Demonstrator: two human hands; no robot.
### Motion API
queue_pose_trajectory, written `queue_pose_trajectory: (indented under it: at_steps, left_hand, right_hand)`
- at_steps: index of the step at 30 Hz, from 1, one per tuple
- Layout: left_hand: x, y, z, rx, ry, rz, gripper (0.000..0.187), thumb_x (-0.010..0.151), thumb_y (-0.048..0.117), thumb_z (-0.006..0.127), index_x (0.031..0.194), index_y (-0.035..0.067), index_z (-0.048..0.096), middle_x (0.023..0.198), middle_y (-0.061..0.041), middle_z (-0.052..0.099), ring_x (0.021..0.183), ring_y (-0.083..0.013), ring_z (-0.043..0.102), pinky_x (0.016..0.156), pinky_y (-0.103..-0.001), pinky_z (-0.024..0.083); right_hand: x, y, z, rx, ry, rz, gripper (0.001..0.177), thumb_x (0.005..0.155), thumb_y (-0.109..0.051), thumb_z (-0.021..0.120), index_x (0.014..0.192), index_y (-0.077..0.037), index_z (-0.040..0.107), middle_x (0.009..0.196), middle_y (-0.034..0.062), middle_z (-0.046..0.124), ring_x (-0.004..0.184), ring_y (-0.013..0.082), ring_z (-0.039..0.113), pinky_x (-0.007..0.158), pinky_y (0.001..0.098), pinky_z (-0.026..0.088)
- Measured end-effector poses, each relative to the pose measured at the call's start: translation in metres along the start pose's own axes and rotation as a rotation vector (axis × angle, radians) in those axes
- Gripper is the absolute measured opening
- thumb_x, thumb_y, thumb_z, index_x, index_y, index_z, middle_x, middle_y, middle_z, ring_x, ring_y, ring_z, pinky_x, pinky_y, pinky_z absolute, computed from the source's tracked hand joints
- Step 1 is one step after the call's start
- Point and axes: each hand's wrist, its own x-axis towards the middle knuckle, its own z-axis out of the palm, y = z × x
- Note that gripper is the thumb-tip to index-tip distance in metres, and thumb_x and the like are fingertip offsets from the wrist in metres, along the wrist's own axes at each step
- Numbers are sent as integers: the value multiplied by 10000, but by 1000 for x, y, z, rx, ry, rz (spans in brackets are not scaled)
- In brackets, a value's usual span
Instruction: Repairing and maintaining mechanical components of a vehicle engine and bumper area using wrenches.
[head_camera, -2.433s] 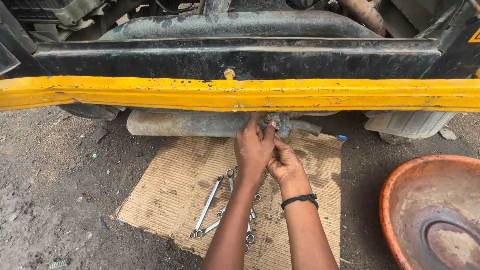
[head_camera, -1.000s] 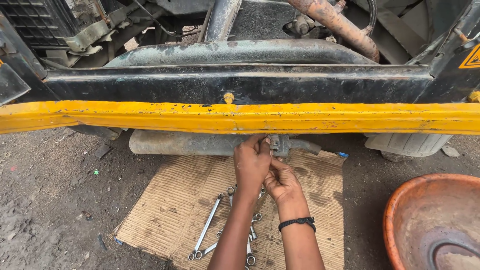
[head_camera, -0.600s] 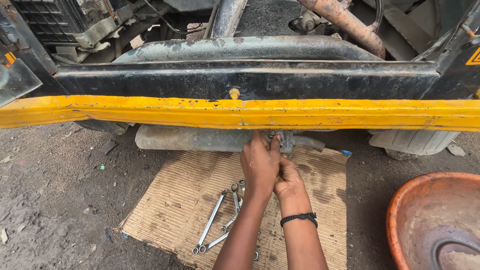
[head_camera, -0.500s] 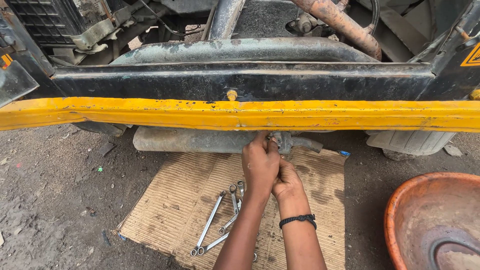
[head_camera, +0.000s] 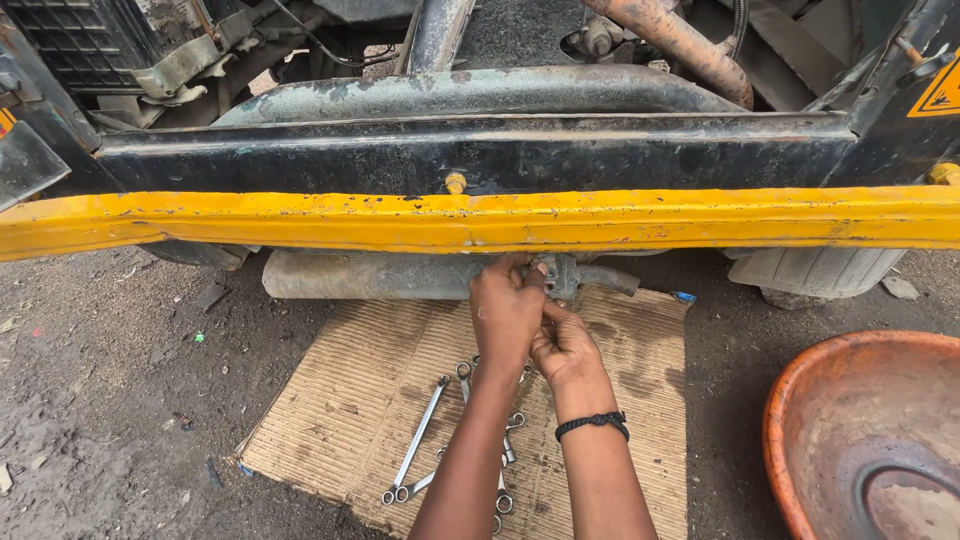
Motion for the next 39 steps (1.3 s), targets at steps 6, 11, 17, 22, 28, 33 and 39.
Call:
queue_pose_trajectory:
  at_steps: [6, 11, 17, 22, 28, 33, 39]
  left_hand:
    - [-10, -4, 5, 18, 167, 189, 319, 842, 196, 783, 1042, -24, 668, 607, -103, 596, 515, -199, 589, 543, -388, 464]
    - [-12, -21, 6, -65, 114, 129, 290, 862, 146, 721, 1127, 28, 718, 523, -89, 582, 462, -190, 576, 521, -371, 461]
    - [-1, -29, 8, -97, 44, 99, 283, 864, 130, 731, 1136, 53, 749, 512, -59, 570, 466, -133, 538, 504, -343, 441]
    - [13, -17, 3, -86, -56, 16, 250, 825, 142, 783, 1041, 17, 780, 524, -54, 553, 483, -117, 495, 472, -348, 390]
    - [2, -10, 3, -52, 16, 59, 283, 796, 177, 826, 973, -23, 732, 524, -41, 577, 461, -97, 539, 470, -301, 425]
    - [10, -34, 15, -193, -9, 95, 245, 824, 120, 762, 1030, -11, 735, 541, -21, 518, 481, -94, 432, 463, -339, 353]
    - [-2, -9, 11, -125, 99, 70, 246, 813, 143, 810, 981, -2, 705, 502, -19, 475, 444, -98, 404, 452, -339, 334]
  right_hand:
    - [-21, 4, 22, -72, 109, 61, 195, 954, -76, 615, 1129, 12, 613, 1068, 176, 700, 953, 236, 730, 840, 355, 636]
    - [-29, 4, 26, -48, 25, 60, 200, 963, -34, 633, 1144, 51, 640, 1069, 171, 726, 961, 208, 738, 855, 311, 640]
    - [-37, -1, 37, -36, 39, 58, 238, 954, -33, 649, 1154, 93, 620, 1085, 199, 706, 947, 226, 740, 848, 314, 610]
    - [-32, -3, 41, 117, 39, 59, 202, 941, 45, 602, 1142, 66, 591, 1086, 167, 701, 945, 227, 758, 849, 320, 617]
    - [-16, -6, 21, 62, 26, 47, 119, 964, 29, 593, 1073, 57, 557, 1036, 193, 676, 910, 240, 739, 820, 331, 669]
    - [-22, -6, 32, 60, -92, 110, 193, 959, 24, 618, 1140, 88, 604, 1056, 192, 703, 919, 227, 750, 809, 299, 664]
    - [-15, -8, 26, -64, 12, 62, 155, 967, -37, 653, 1101, 7, 589, 1059, 180, 694, 935, 225, 734, 811, 314, 652]
